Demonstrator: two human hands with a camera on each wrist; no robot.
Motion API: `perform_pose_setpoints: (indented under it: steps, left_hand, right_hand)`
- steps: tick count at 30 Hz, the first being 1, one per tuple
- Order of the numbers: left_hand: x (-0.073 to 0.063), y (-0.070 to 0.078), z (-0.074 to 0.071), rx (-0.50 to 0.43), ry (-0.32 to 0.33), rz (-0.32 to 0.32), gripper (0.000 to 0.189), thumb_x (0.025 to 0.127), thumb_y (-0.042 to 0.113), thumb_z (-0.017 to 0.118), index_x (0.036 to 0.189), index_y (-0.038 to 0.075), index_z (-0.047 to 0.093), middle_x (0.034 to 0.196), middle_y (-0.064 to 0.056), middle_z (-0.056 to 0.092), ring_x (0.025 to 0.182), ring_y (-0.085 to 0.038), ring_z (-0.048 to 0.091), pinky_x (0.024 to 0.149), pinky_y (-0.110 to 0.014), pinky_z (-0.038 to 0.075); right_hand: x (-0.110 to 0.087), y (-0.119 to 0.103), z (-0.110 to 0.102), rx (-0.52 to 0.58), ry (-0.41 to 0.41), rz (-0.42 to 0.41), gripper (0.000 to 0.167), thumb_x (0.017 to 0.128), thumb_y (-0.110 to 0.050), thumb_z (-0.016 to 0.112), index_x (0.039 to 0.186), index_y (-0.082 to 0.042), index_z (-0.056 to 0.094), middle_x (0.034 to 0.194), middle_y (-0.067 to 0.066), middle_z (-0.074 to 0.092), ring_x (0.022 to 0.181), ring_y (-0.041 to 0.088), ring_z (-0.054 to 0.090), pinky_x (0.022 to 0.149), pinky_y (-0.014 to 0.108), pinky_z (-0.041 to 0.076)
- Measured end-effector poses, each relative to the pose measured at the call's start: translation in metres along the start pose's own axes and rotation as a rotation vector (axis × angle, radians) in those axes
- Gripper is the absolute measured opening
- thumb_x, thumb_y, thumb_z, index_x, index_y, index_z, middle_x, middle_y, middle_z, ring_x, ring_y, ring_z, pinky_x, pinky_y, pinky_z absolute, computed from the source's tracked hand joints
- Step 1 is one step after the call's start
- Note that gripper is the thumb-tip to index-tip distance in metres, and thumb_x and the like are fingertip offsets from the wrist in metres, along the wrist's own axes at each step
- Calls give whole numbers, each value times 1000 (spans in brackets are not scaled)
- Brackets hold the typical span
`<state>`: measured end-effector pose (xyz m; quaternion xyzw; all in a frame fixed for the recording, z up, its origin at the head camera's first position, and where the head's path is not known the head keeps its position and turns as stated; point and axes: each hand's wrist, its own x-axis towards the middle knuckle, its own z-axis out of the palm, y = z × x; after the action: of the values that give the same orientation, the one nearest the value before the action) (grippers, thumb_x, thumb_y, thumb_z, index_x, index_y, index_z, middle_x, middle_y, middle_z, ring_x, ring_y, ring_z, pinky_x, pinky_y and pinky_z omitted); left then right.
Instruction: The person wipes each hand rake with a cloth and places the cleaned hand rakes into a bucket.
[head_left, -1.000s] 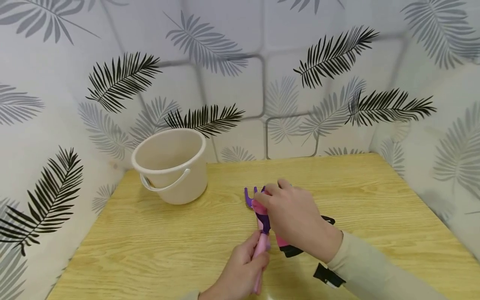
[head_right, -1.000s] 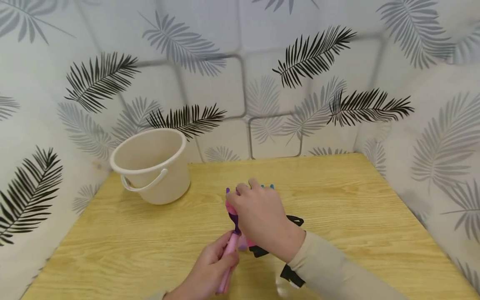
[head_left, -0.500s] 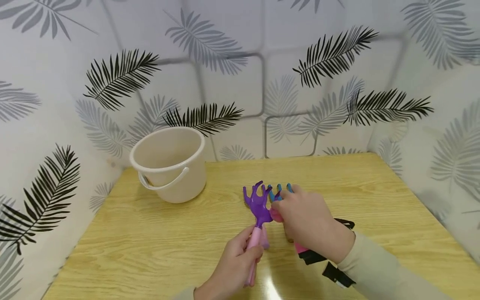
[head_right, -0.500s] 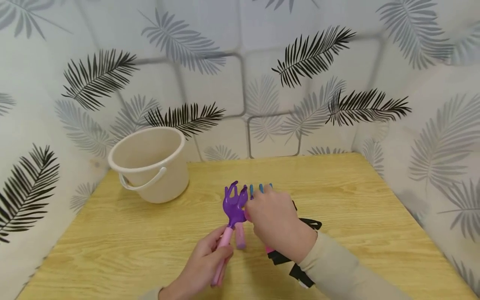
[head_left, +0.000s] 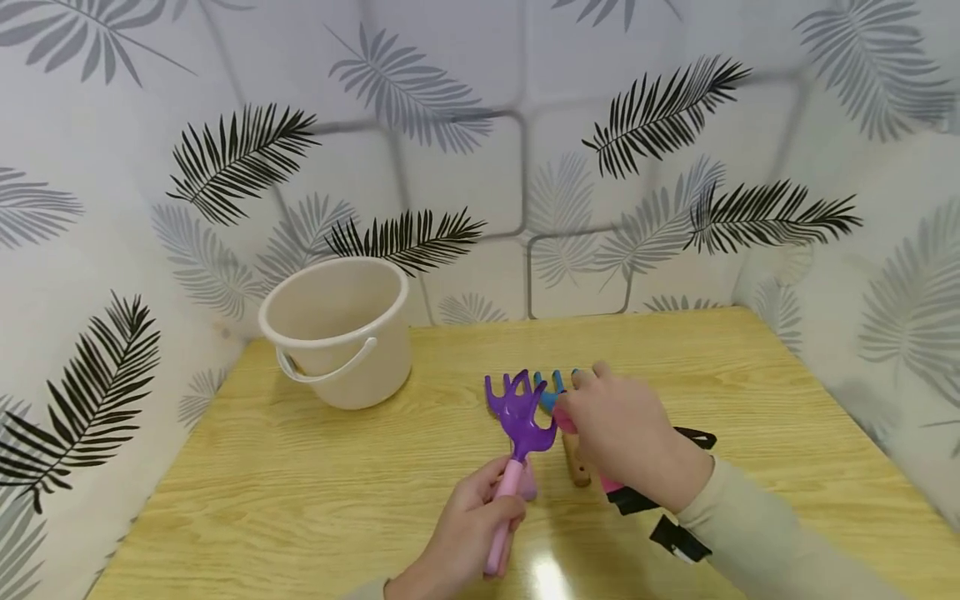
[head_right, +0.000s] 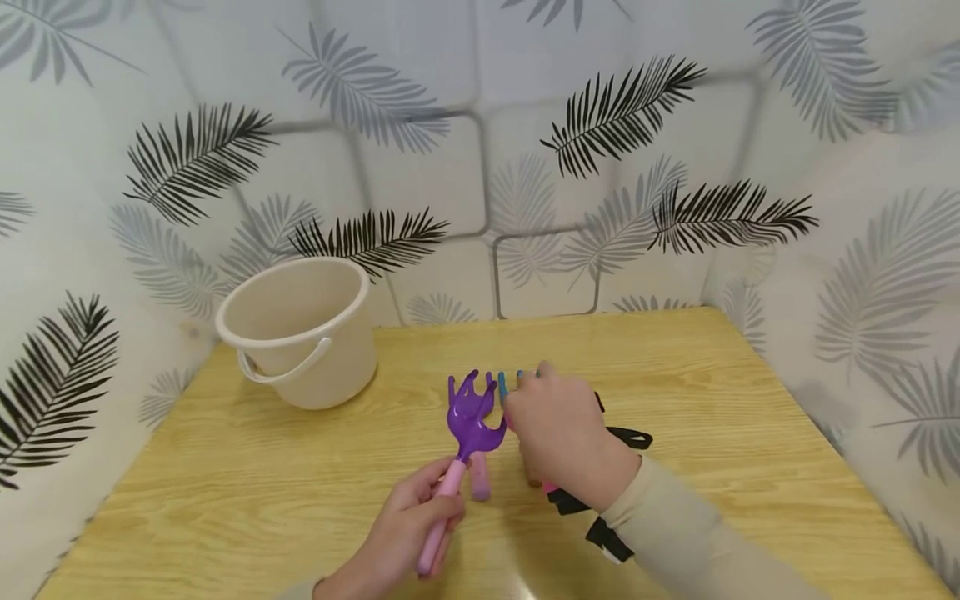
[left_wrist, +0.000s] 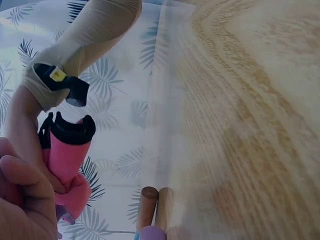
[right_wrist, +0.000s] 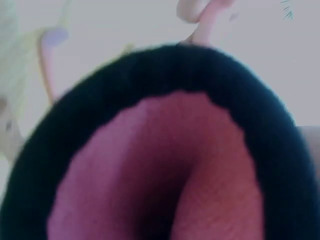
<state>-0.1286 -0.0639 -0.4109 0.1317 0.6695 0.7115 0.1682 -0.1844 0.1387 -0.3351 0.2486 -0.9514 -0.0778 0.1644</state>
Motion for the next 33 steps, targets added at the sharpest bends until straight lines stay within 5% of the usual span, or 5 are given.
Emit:
perform_pose_setpoints:
  steps: [6, 17, 25, 33]
  left_hand:
    - [0, 0, 3, 13, 11, -2, 54, 95, 6, 52, 147, -5, 42, 74, -2, 53, 40, -10, 45, 33, -22, 40]
    - [0, 2, -3, 52, 12, 18, 52, 97, 6, 50, 148, 0, 41, 73, -3, 53, 36, -11, 46, 31, -23, 38]
    - [0, 0, 2, 219, 43, 45, 53, 93, 10, 55, 145, 2, 49, 85, -2, 58, 65, -8, 52, 54, -18, 46]
    - [0, -2, 4, 200, 25, -12, 41, 95, 13, 55, 134, 1, 55, 82, -1, 57, 63, -10, 51, 50, -18, 44]
  right_hand:
    - [2, 5, 3, -57, 29, 18, 19, 72, -11, 81, 84, -25, 76, 78, 0, 64, 71, 19, 55, 37, 31, 44]
    - [-8, -19, -18, 36, 133, -165, 23, 68, -7, 77, 72, -28, 67, 69, -6, 56, 67, 16, 53, 36, 27, 36]
    - [0, -21, -14, 36, 146, -144, 19, 71, -11, 79, 70, -26, 67, 68, -5, 55, 62, 15, 42, 37, 24, 31]
    - [7, -18, -10, 7, 105, -95, 22, 68, -6, 75, 81, -23, 75, 75, -1, 61, 65, 16, 49, 37, 26, 39]
